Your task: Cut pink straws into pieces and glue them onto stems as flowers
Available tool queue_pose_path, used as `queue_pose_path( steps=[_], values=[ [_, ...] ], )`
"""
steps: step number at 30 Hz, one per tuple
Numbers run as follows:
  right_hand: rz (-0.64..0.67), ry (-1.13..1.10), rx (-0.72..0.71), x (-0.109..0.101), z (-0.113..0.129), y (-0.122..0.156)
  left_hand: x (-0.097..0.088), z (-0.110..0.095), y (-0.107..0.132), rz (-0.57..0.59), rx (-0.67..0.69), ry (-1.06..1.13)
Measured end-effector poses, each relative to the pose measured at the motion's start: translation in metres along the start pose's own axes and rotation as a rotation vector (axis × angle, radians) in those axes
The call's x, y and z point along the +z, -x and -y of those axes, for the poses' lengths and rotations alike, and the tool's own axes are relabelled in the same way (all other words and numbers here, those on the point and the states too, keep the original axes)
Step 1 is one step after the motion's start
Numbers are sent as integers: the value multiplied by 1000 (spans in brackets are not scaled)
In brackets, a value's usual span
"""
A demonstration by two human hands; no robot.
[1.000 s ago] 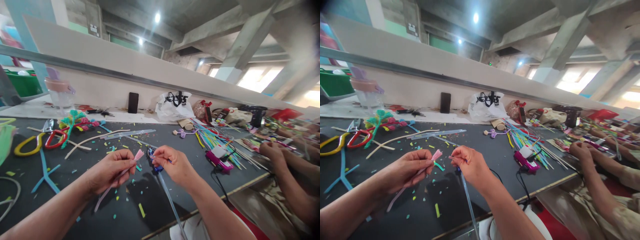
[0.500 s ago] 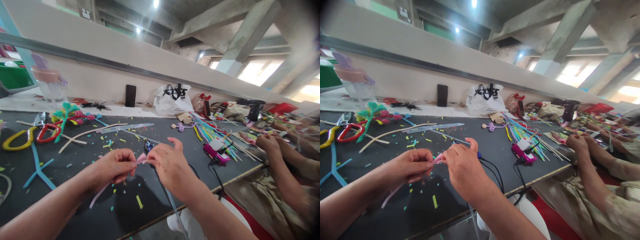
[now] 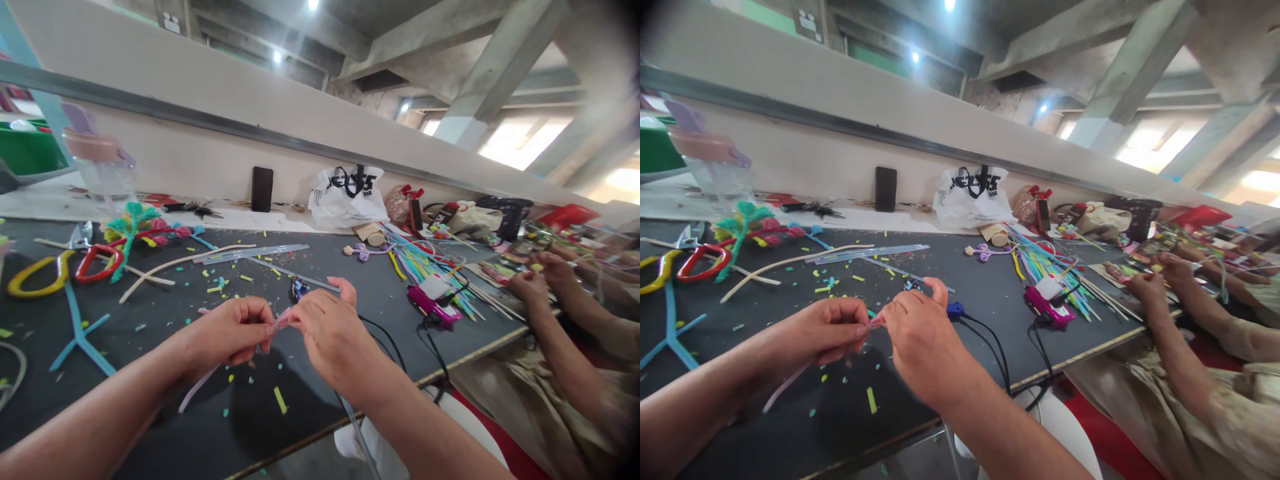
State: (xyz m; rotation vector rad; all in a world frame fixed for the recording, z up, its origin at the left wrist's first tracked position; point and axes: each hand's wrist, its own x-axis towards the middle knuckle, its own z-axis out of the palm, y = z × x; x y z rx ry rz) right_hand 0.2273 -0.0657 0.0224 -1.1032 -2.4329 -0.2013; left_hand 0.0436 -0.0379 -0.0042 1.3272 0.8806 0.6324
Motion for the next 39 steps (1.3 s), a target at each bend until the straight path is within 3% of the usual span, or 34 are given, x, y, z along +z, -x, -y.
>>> queue_pose_path(
  steps=[12,26,31,35,37,39],
  values=[
    [69,48,2,3,0,-2,6,-12,4,-66,-59,-129],
    [71,79,-25,3,3,-2,-1,5,-4,-96,66,-321],
    [69,50,-17,6,2,-2,3,4,-3,-121,34,-297],
    [-79,-143,80,4,-4,-4,7,-1,-2,-175,85,-245],
    [-191,-295,199,2,-8,-7,9,-4,0,-212,100,-189],
    [-217,-481,348,1,-10,-9,10,-8,3,-235,114,-134]
  ],
)
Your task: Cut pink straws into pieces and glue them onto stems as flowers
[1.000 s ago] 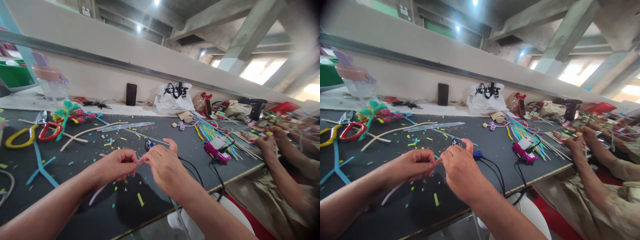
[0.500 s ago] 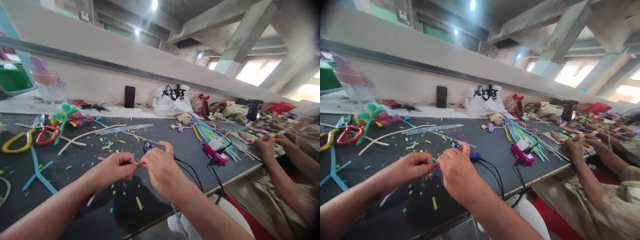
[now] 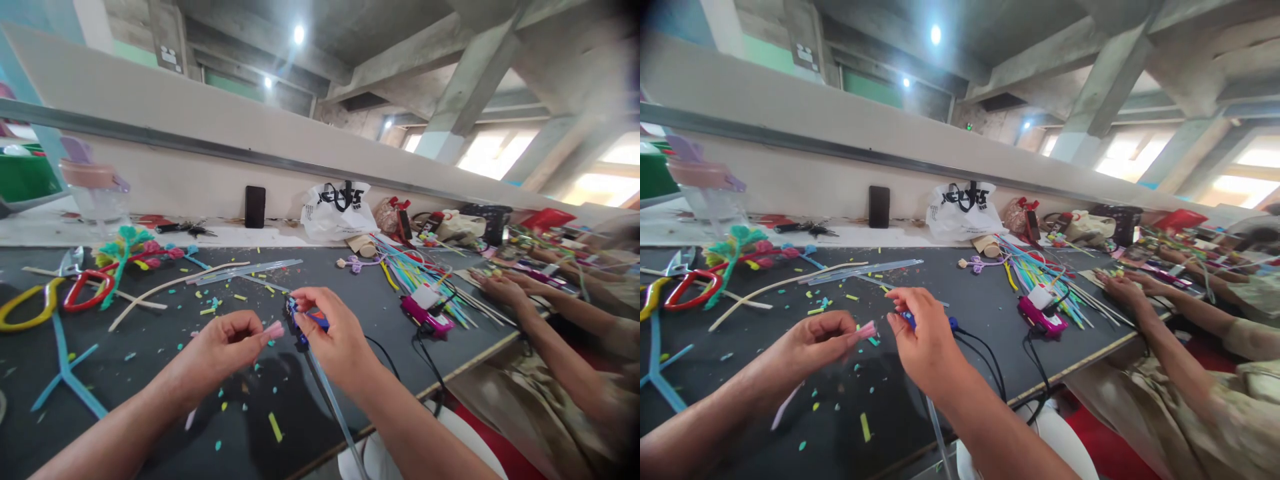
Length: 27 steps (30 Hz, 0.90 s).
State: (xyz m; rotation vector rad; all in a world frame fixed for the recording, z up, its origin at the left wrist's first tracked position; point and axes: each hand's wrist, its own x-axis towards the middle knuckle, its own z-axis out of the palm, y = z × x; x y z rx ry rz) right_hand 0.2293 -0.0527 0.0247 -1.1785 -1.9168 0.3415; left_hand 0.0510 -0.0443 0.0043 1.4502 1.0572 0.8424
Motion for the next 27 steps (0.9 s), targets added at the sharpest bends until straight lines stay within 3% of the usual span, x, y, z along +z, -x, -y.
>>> queue_pose_path(
  steps=[3,6,14,27],
  values=[
    [154,-316,213,3,2,0,-1,-2,3,-18,30,41],
    [259,-486,273,7,7,3,-2,-1,3,-31,45,60],
    [157,-323,160,11,12,6,-2,-1,4,9,73,52],
    [112,-257,168,21,9,6,-2,2,4,47,46,5]
  ],
)
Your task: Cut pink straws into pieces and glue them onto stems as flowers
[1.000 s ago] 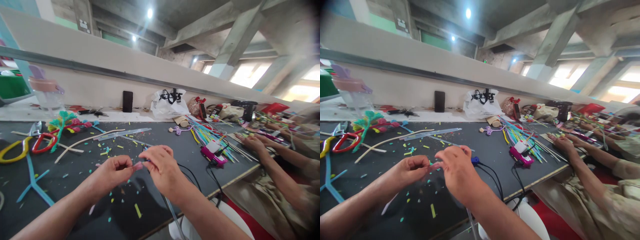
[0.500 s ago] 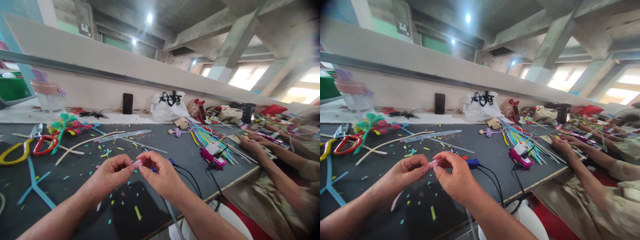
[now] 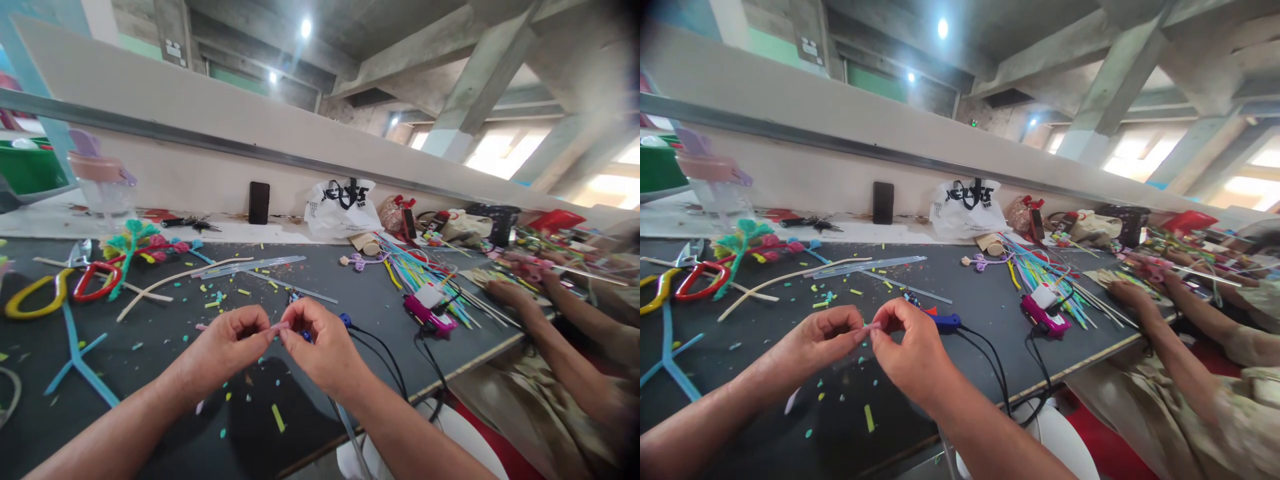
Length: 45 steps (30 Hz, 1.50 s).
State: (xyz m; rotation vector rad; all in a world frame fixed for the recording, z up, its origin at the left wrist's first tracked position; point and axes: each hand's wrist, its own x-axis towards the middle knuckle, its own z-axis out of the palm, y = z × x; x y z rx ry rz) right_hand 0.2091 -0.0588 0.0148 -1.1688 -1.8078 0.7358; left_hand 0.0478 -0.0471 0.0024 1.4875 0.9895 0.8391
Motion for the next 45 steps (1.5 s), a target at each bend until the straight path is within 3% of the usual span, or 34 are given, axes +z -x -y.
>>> queue_pose_path(
  steps=[6,16,24,28,34,41,45],
  values=[
    [29,-14,21,-5,3,-1,1,-2,0,-14,32,-16],
    [23,-248,93,-10,-3,-3,-4,-9,1,-39,122,-34],
    [-2,-345,210,-12,-3,-6,5,7,-4,-78,5,48],
    [38,-420,201,-12,1,-5,8,9,-2,-95,22,-47],
    [36,-315,166,-8,0,-5,13,9,1,-152,84,-191],
    [24,-185,112,-12,-2,-6,14,7,-3,-4,-77,116],
    [31,-156,102,-12,-3,-6,13,5,-4,-17,-91,165]
  ],
)
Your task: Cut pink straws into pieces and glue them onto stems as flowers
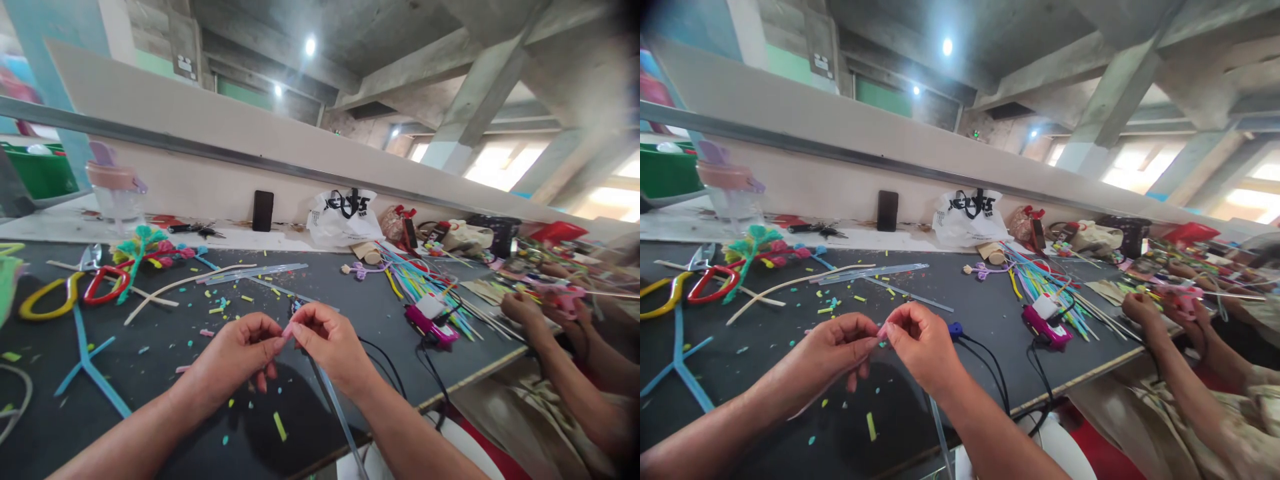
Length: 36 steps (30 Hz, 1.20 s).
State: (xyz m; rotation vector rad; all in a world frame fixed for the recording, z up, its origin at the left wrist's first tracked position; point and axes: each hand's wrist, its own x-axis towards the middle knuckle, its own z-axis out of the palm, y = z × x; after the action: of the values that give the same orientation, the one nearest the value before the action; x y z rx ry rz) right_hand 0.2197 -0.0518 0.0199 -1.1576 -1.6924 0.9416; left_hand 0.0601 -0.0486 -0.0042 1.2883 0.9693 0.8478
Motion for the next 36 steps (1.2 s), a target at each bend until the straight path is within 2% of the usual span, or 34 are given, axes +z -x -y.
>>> queue_pose_path(
  steps=[7,14,20,25,31,36],
  values=[
    [-68,116,-35,11,-2,4,-1,0,0,-65,-18,-130],
    [-62,106,18,14,-5,4,-2,4,0,-91,-19,-222],
    [-17,25,70,6,-4,0,-4,1,1,24,-51,-2],
    [-36,64,1,1,0,0,-6,-2,4,139,-101,137],
    [22,39,-47,3,0,3,-7,2,2,137,-116,173],
    [51,111,-67,3,-7,1,-8,3,2,150,-103,181]
  ],
)
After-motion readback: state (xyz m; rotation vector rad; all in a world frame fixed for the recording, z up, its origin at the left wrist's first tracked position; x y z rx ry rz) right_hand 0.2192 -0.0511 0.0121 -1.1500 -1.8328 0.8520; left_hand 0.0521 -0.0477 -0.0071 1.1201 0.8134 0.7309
